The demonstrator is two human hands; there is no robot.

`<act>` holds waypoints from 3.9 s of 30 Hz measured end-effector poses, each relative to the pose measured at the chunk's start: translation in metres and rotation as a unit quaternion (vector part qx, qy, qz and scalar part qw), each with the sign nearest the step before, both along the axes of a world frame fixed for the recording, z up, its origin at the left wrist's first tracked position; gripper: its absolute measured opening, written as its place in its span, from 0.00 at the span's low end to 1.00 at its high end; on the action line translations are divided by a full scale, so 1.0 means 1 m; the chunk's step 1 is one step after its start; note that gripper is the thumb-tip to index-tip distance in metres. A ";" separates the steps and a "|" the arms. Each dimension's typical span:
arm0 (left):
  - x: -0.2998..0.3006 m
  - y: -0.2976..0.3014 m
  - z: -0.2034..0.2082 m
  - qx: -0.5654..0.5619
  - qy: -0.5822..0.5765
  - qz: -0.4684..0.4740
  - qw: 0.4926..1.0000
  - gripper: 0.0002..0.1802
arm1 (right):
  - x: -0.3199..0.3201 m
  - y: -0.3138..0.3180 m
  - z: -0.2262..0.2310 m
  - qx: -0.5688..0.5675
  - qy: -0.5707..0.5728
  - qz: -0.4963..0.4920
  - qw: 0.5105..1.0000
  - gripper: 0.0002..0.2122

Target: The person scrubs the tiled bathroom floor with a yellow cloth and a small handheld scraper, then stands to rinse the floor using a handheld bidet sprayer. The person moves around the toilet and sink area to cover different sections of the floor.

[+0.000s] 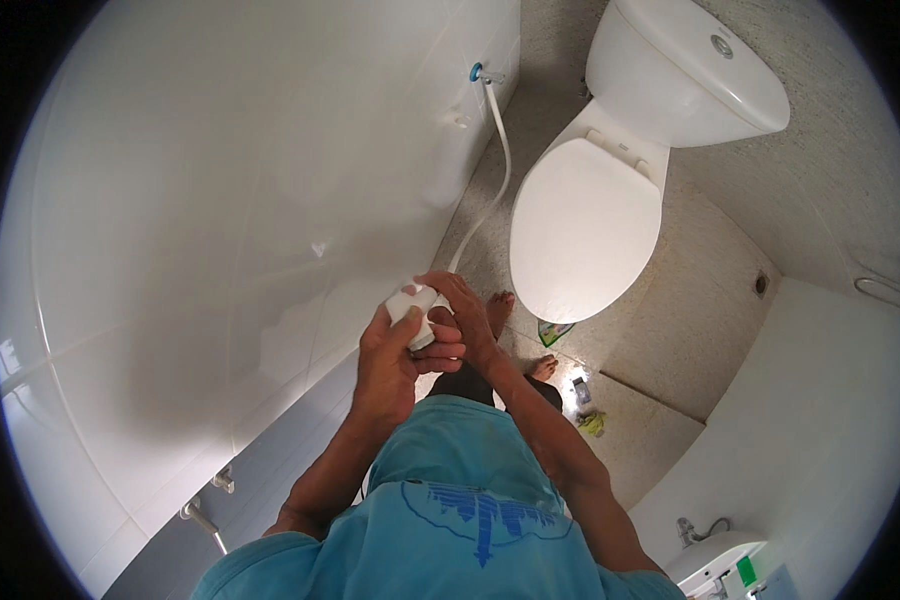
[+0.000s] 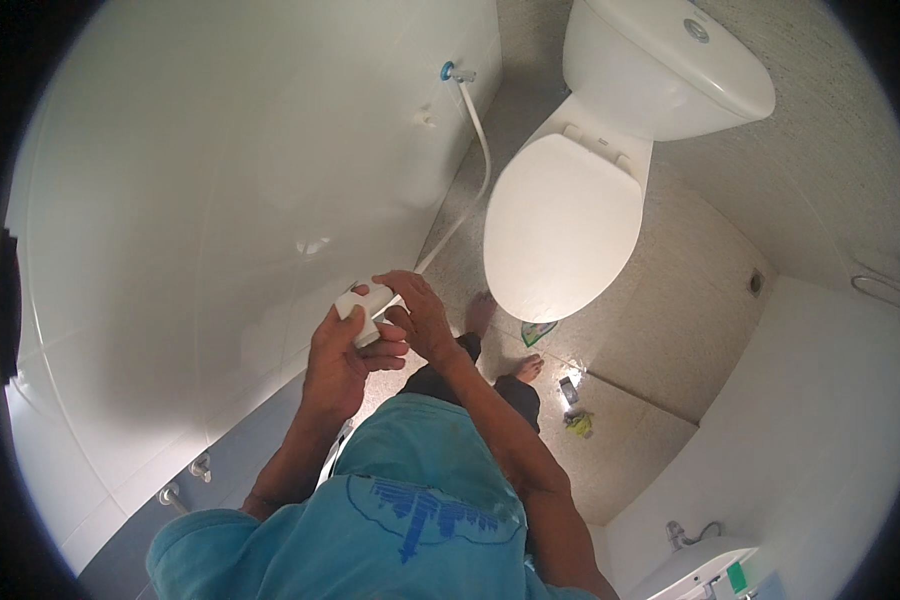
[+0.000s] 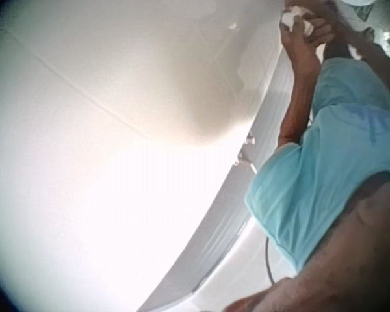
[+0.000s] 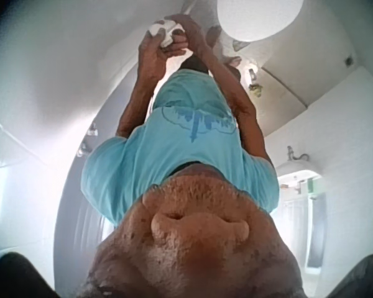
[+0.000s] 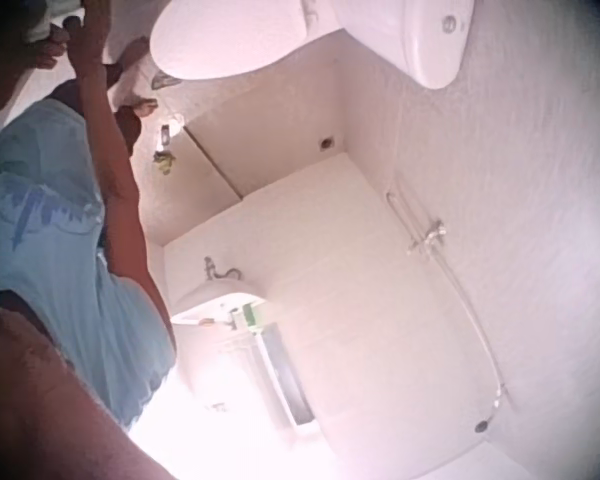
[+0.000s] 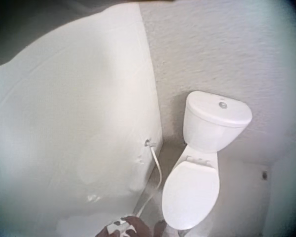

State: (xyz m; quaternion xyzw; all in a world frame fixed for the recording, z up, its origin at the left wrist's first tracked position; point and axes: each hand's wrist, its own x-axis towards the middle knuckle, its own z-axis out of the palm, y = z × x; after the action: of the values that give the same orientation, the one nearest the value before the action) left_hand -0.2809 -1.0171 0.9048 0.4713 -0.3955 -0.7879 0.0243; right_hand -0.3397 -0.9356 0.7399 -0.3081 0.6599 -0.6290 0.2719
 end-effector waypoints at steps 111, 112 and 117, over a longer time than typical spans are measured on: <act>-0.101 -0.071 -0.203 -0.187 0.084 -0.084 0.975 0.27 | 0.130 0.341 -0.121 0.383 -0.375 -0.245 0.808 0.14; -0.100 -0.071 -0.203 -0.196 0.082 -0.079 0.974 0.27 | 0.132 0.342 -0.121 0.375 -0.379 -0.246 0.810 0.14; -0.101 -0.072 -0.205 -0.226 0.072 -0.059 0.970 0.27 | 0.135 0.341 -0.126 0.367 -0.389 -0.248 0.807 0.14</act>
State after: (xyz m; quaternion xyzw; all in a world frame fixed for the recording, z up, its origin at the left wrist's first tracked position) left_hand -0.3815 -1.0895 0.6996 0.3716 -0.5873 -0.7102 0.1122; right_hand -0.2046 -0.5942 0.6137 0.2598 0.7345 -0.4529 0.4335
